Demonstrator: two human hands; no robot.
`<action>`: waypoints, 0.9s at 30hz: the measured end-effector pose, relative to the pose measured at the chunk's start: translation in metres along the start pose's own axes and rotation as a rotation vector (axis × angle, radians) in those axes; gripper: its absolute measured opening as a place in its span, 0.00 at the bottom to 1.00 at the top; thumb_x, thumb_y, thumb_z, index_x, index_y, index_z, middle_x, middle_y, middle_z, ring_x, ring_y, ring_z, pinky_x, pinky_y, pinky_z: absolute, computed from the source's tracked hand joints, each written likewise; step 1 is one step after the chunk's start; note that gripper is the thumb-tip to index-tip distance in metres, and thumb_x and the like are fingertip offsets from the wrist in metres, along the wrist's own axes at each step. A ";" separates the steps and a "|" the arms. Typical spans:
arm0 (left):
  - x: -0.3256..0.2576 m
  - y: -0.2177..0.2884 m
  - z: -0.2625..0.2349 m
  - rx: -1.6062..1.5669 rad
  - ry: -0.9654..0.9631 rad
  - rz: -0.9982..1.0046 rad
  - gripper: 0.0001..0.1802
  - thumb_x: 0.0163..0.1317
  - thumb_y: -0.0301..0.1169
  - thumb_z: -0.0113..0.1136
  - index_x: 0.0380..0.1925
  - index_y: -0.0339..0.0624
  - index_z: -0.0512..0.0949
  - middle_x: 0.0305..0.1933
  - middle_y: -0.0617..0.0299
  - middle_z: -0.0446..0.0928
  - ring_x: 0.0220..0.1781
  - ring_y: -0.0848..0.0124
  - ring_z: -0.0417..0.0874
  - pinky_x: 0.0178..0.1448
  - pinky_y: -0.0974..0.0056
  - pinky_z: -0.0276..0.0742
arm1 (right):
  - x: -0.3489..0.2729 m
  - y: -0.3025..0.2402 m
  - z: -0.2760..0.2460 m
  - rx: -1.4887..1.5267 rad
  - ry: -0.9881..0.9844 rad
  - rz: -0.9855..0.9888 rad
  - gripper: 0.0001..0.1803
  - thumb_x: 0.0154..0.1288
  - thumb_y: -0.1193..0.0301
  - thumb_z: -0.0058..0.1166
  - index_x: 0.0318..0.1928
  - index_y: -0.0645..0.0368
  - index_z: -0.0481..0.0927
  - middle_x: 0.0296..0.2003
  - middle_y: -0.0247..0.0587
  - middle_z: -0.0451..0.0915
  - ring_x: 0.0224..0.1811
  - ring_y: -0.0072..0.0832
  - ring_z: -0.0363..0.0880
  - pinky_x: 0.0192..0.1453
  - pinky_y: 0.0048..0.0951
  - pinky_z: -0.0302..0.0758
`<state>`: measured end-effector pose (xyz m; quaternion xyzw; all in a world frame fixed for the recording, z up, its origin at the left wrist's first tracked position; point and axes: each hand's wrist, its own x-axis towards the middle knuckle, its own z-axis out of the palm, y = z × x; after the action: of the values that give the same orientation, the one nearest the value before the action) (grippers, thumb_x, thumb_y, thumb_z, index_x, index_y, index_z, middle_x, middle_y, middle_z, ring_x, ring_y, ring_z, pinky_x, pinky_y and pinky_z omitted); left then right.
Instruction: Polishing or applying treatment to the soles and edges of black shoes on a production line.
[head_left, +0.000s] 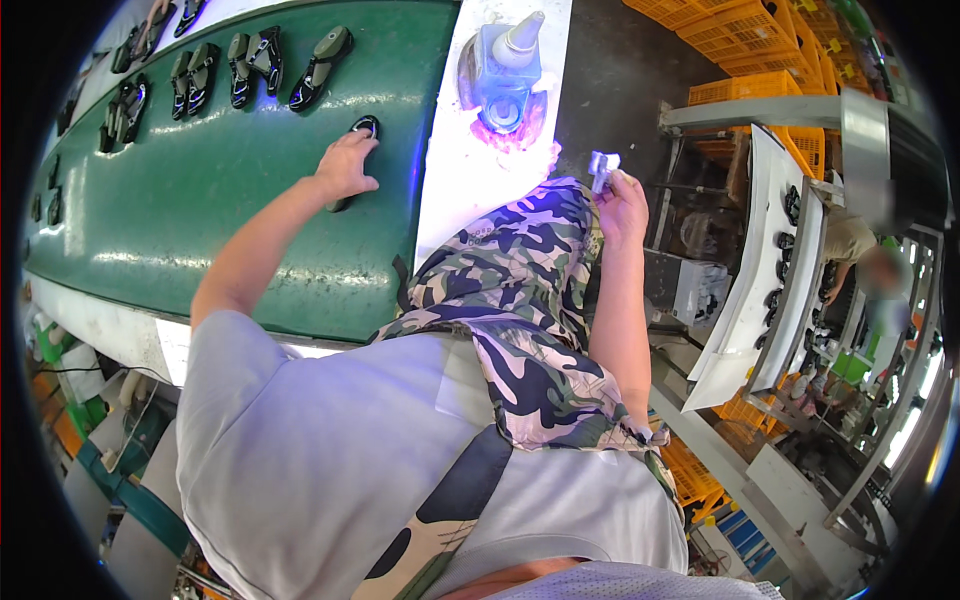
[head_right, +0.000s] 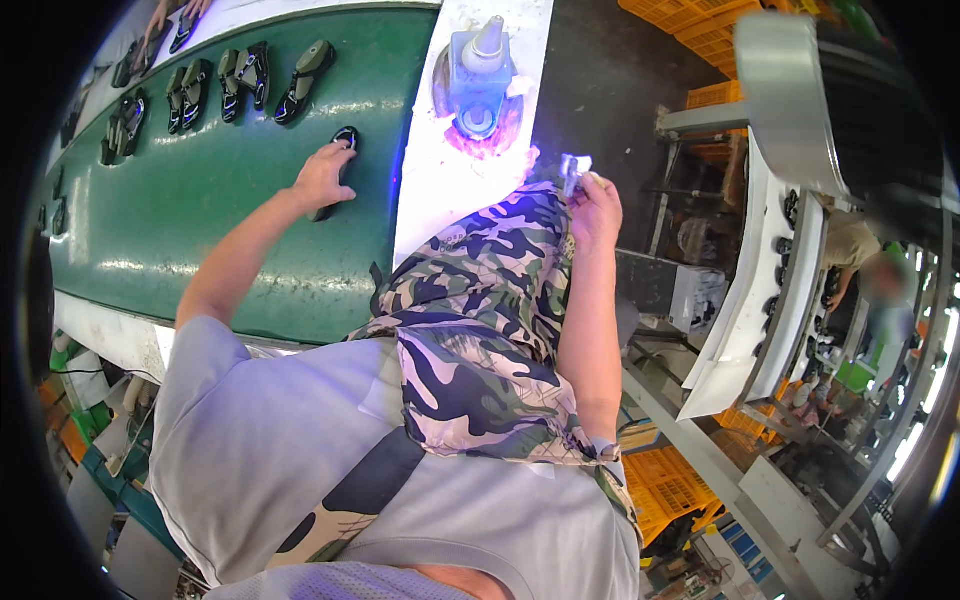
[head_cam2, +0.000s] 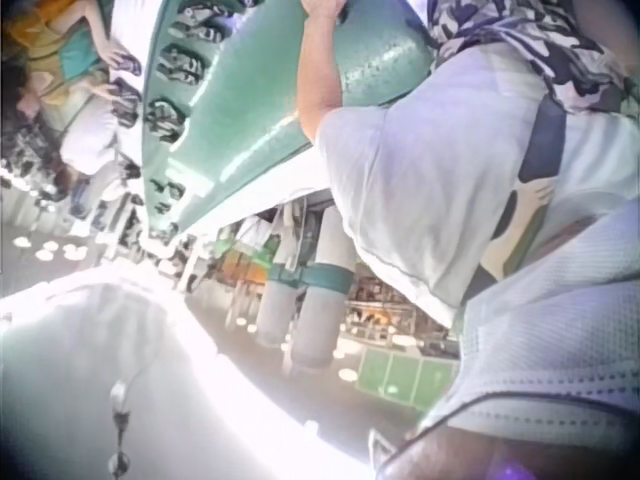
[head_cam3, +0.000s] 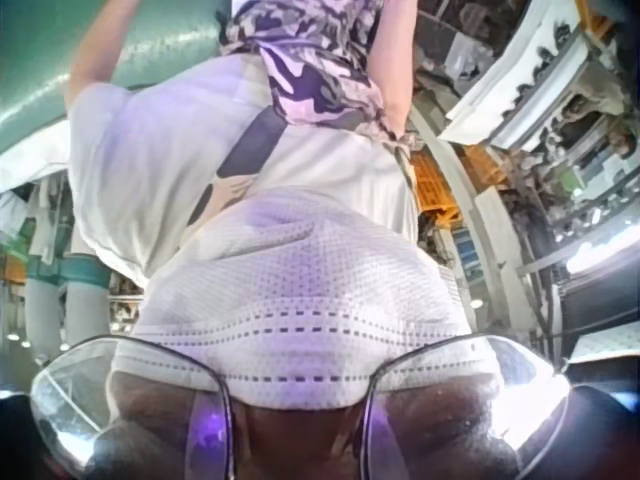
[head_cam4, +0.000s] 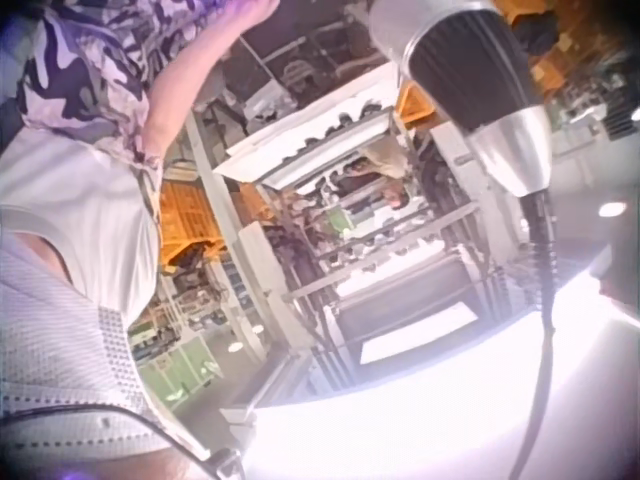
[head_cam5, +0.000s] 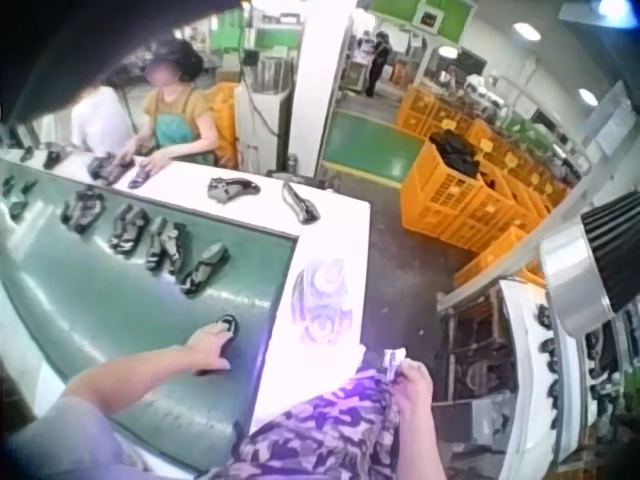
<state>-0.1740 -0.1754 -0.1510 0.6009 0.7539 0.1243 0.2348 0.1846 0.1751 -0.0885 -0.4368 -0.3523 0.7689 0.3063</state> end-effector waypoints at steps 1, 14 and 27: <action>0.000 0.008 0.008 0.072 0.120 -0.280 0.42 0.42 0.38 0.74 0.60 0.38 0.70 0.62 0.46 0.73 0.66 0.52 0.72 0.68 0.54 0.70 | 0.001 0.001 0.008 -0.040 -0.002 0.001 0.05 0.64 0.72 0.61 0.39 0.53 0.78 0.34 0.35 0.81 0.37 0.29 0.79 0.41 0.36 0.73; 0.022 -0.015 -0.019 -0.258 -0.291 -1.023 0.34 0.39 0.40 0.79 0.46 0.31 0.80 0.47 0.48 0.83 0.49 0.54 0.86 0.53 0.50 0.82 | -0.035 -0.029 0.044 -0.002 0.005 -0.035 0.08 0.60 0.73 0.65 0.33 0.54 0.76 0.29 0.31 0.81 0.27 0.19 0.76 0.32 0.24 0.71; 0.080 0.215 -0.060 -1.138 0.451 0.271 0.34 0.47 0.21 0.74 0.56 0.35 0.71 0.55 0.58 0.77 0.58 0.67 0.78 0.64 0.60 0.76 | -0.065 -0.048 0.051 -0.236 -0.050 -0.243 0.11 0.53 0.77 0.69 0.30 0.58 0.77 0.27 0.31 0.78 0.27 0.16 0.73 0.32 0.21 0.70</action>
<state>-0.0351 -0.0398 -0.0153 0.4308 0.5177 0.6587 0.3355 0.1753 0.1374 -0.0016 -0.4047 -0.4978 0.6901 0.3350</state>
